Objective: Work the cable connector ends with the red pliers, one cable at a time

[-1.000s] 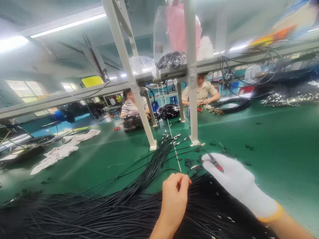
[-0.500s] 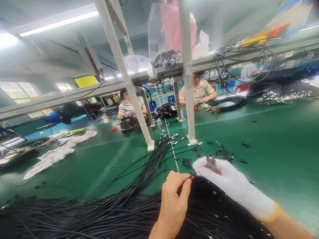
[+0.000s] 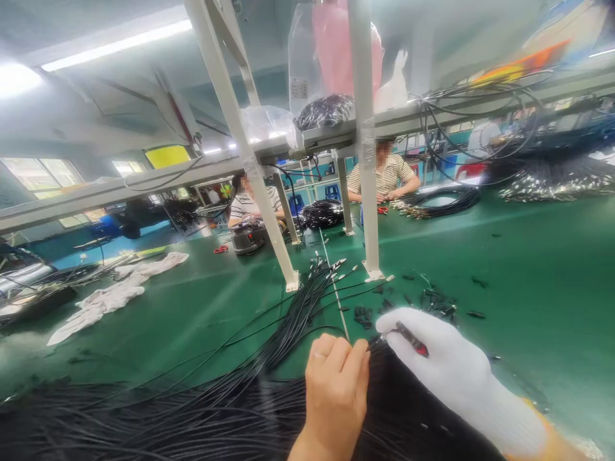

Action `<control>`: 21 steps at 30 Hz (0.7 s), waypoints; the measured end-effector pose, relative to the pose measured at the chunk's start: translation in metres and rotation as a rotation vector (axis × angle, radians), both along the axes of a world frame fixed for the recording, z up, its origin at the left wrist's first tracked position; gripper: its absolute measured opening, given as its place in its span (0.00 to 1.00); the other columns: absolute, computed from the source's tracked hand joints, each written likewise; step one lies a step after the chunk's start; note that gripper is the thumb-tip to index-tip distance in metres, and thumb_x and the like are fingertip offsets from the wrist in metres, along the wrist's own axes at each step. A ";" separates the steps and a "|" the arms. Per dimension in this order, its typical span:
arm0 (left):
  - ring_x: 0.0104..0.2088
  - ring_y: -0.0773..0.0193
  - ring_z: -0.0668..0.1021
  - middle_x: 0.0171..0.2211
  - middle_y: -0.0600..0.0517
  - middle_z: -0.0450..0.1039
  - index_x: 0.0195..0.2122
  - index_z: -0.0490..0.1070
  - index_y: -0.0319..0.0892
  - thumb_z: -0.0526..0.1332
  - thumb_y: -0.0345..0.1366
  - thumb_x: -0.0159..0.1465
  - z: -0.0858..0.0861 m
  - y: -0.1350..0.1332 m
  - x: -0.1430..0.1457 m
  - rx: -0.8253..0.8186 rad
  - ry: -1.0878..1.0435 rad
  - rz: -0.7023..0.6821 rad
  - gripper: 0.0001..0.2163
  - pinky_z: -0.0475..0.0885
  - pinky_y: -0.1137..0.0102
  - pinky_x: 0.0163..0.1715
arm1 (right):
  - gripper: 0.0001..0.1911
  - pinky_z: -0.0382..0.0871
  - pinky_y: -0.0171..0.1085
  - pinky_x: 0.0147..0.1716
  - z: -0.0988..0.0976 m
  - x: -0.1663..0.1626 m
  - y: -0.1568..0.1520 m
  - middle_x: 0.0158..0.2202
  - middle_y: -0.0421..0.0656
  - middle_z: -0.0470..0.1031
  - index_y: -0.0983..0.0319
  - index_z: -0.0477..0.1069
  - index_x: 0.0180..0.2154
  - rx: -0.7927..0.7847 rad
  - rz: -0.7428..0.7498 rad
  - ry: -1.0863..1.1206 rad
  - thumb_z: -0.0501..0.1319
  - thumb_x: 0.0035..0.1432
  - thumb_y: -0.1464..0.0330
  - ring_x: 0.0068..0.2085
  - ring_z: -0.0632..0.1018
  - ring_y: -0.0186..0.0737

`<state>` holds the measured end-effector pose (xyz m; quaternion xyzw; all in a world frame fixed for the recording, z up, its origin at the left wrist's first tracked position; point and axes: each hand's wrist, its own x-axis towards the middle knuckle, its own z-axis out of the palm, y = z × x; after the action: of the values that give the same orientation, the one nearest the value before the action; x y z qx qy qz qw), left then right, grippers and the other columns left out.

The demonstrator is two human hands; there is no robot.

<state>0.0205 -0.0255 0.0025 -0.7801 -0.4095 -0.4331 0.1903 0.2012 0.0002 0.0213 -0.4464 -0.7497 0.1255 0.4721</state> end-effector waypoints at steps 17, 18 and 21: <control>0.35 0.58 0.76 0.31 0.49 0.78 0.35 0.79 0.41 0.57 0.41 0.67 0.011 -0.011 0.012 -0.895 -0.690 -0.189 0.13 0.69 0.68 0.36 | 0.11 0.77 0.31 0.32 -0.006 -0.010 -0.005 0.35 0.39 0.82 0.56 0.77 0.37 0.053 -0.047 0.012 0.56 0.57 0.67 0.34 0.82 0.36; 0.36 0.58 0.77 0.32 0.49 0.78 0.35 0.79 0.41 0.57 0.42 0.67 0.011 -0.010 0.012 -0.941 -0.735 -0.209 0.14 0.69 0.68 0.38 | 0.11 0.77 0.32 0.32 -0.006 -0.010 -0.005 0.36 0.39 0.82 0.56 0.78 0.37 0.018 -0.046 0.011 0.56 0.57 0.66 0.34 0.82 0.36; 0.38 0.57 0.76 0.33 0.48 0.78 0.33 0.79 0.40 0.57 0.42 0.66 0.012 -0.008 0.012 -1.018 -0.825 -0.237 0.14 0.68 0.67 0.42 | 0.12 0.77 0.34 0.32 -0.007 -0.012 -0.006 0.35 0.40 0.82 0.56 0.77 0.35 -0.060 -0.048 0.024 0.55 0.58 0.63 0.33 0.82 0.38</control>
<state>0.0326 -0.0340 0.0149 -0.5826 -0.5137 -0.4668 -0.4228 0.1893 -0.0056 0.0144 -0.4768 -0.7288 0.1419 0.4705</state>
